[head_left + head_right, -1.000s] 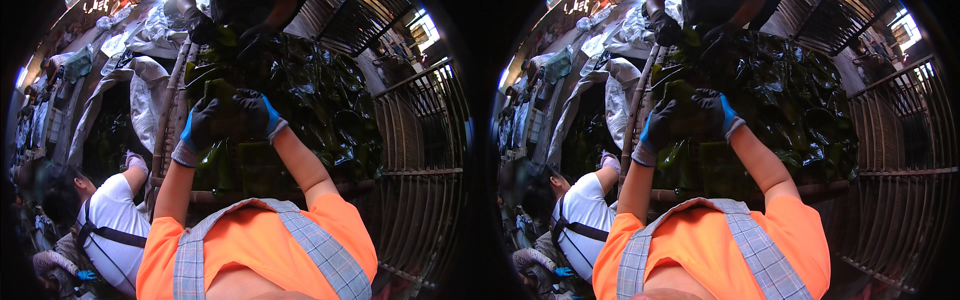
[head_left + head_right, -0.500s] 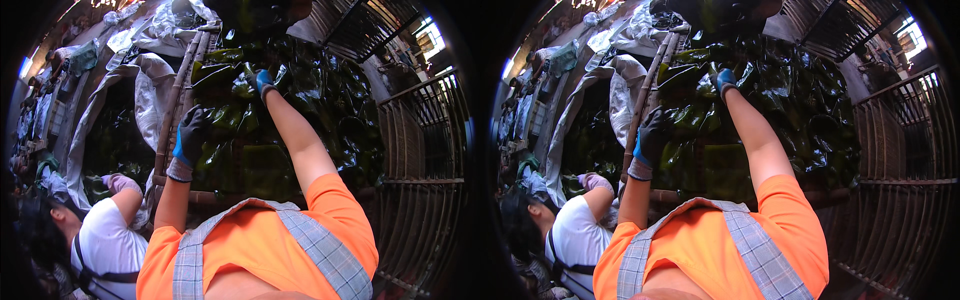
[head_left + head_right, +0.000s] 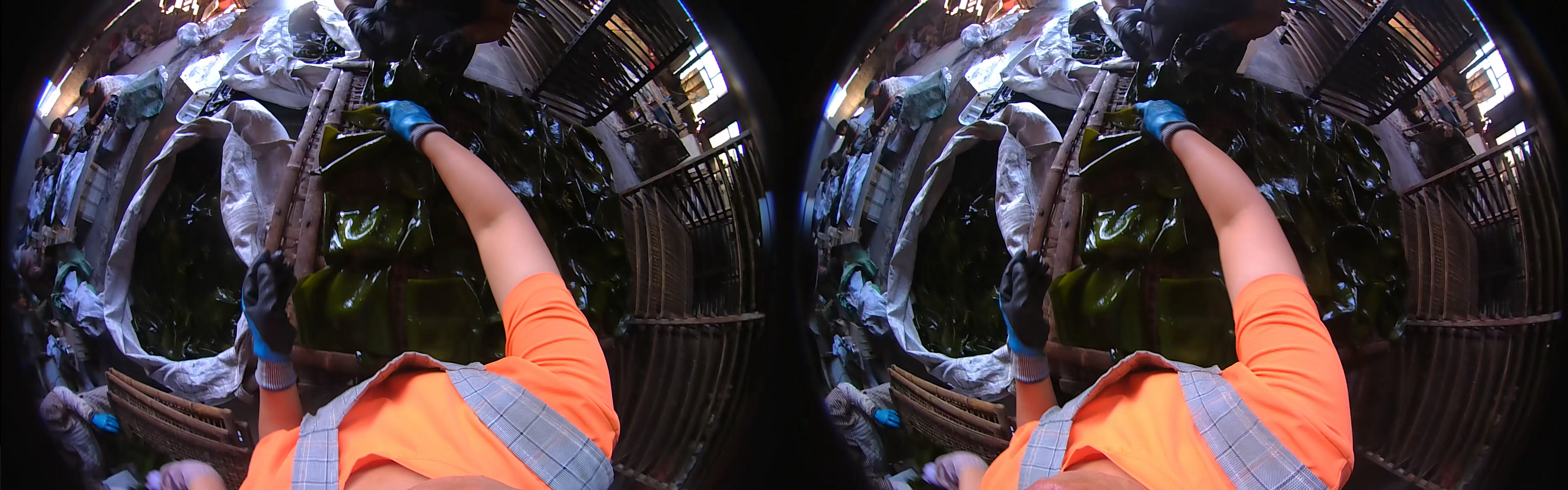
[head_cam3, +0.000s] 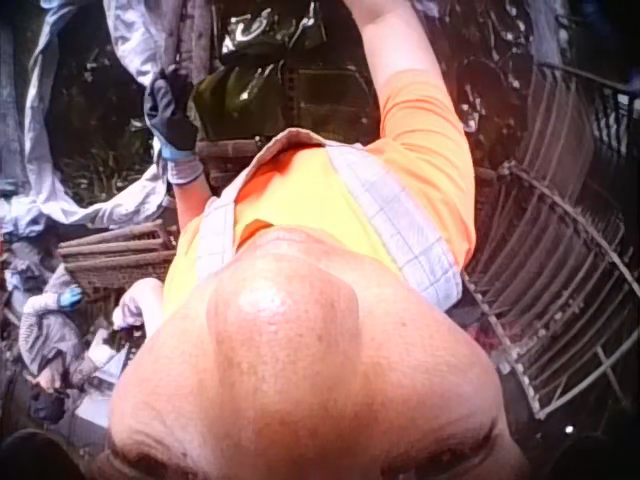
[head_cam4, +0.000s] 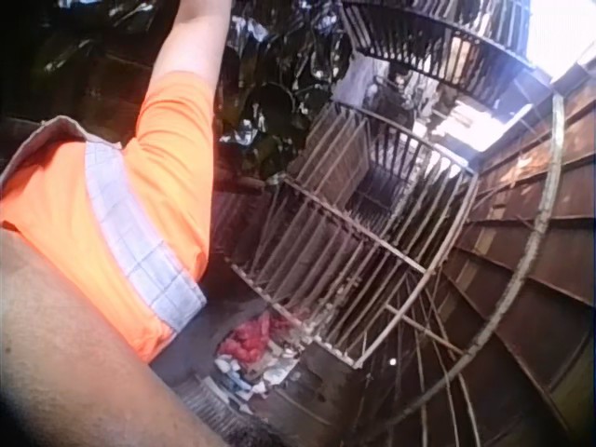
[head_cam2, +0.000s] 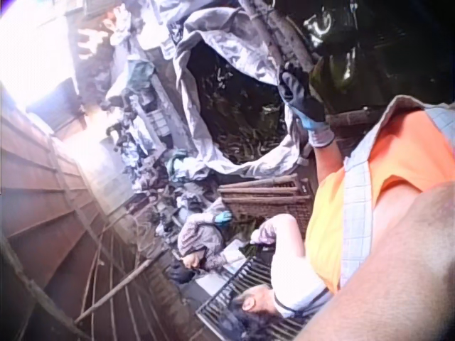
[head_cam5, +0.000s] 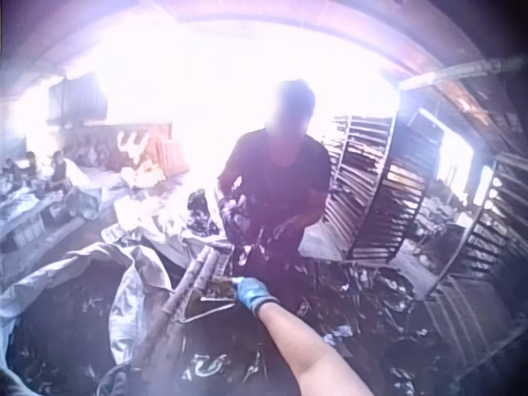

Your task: The person takes seaweed from a large bag, arranges the pieces flat on a woven tray by hand, and slides the filled tray into a drying rack.

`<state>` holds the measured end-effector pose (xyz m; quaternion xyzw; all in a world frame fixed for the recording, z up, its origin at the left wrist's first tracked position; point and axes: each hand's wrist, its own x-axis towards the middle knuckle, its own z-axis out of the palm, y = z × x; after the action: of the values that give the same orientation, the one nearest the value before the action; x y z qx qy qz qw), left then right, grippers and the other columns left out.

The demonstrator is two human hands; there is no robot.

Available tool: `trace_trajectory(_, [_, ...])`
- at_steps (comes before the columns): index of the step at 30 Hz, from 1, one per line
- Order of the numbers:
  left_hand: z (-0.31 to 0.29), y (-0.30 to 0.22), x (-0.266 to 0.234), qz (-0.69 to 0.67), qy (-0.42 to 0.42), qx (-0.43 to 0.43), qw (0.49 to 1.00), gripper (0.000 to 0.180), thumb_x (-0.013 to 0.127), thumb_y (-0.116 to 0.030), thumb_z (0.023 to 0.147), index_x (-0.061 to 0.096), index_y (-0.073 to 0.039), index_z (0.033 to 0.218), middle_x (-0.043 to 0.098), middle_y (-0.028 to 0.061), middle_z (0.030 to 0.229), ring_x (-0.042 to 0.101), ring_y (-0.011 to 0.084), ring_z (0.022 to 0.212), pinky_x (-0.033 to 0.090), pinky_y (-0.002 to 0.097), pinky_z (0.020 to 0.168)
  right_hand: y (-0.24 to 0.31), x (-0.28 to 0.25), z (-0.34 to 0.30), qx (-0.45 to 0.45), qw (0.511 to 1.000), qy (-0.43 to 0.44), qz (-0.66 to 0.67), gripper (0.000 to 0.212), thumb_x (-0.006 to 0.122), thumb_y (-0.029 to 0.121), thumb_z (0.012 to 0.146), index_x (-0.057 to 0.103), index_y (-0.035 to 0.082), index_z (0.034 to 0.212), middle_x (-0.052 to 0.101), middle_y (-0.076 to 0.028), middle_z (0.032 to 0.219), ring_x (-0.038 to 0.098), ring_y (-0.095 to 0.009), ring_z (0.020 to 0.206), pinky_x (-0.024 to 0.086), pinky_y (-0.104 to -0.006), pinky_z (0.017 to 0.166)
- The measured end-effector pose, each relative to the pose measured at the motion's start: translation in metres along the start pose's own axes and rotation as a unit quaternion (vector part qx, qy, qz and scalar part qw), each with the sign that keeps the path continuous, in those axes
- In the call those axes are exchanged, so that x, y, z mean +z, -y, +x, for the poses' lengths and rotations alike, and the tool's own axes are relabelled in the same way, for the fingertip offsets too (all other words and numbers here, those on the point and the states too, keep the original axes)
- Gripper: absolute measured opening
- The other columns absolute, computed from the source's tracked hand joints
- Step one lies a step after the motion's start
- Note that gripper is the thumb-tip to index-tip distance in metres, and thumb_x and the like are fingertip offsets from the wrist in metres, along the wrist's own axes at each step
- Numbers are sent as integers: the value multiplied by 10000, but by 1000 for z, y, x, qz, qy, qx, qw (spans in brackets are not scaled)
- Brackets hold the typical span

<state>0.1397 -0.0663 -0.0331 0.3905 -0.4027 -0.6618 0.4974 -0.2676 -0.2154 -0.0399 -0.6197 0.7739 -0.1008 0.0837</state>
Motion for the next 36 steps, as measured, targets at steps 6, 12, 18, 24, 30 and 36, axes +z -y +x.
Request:
trace_trajectory(6, [-11, -5, -21, 71, -33, 6, 997, 388, 398, -247, 988, 431, -10, 1293, 531, 118, 1238, 572, 208, 1066, 489, 331, 902, -13, 44, 83, 21, 991, 16, -131, 533, 577, 273, 814, 459, 167, 1323, 468, -138, 1338, 489, -312, 1187, 387, -428, 996])
trace_trajectory(12, [-8, -5, -18, 28, -73, -31, 996, 374, 402, -273, 987, 459, -46, 1279, 570, 87, 1206, 571, 189, 1076, 472, 313, 898, -9, 49, 95, 183, 981, -65, -22, 583, 497, 483, 834, 488, 129, 1297, 426, -156, 1368, 459, -342, 1201, 369, -415, 1001])
trace_trajectory(18, [-11, -8, -7, 11, -61, -27, 998, 393, 401, -279, 985, 436, -48, 1300, 536, 103, 1251, 542, 226, 1117, 438, 356, 961, -14, 43, 115, 81, 994, 12, -68, 575, 323, 516, 909, 479, 135, 1310, 421, -145, 1373, 417, -319, 1254, 311, -397, 1052])
trace_trajectory(24, [-17, -5, -26, -3, -77, -14, 997, 395, 406, -270, 982, 427, -50, 1309, 531, 114, 1259, 533, 238, 1137, 431, 371, 982, -22, 31, 99, -33, 985, 75, -150, 348, 470, 337, 866, 628, 191, 1139, 588, -122, 1184, 559, -312, 1091, 426, -404, 945])
trace_trajectory(30, [-18, -9, -23, 5, -103, -19, 994, 400, 405, -283, 983, 429, -52, 1308, 534, 117, 1255, 536, 238, 1131, 438, 370, 965, -38, -52, -2, 2, 958, -218, 186, 246, 646, 116, 762, 670, 132, 1006, 679, -95, 953, 651, -237, 823, 507, -339, 740])
trace_trajectory(36, [-16, -7, -20, 18, -93, -35, 995, 406, 406, -310, 981, 451, -61, 1299, 566, 85, 1216, 570, 206, 1070, 454, 334, 903, -143, -50, -44, 101, 938, -242, 228, 221, 613, 92, 809, 650, 68, 1026, 663, -52, 958, 627, -232, 875, 493, -344, 771])
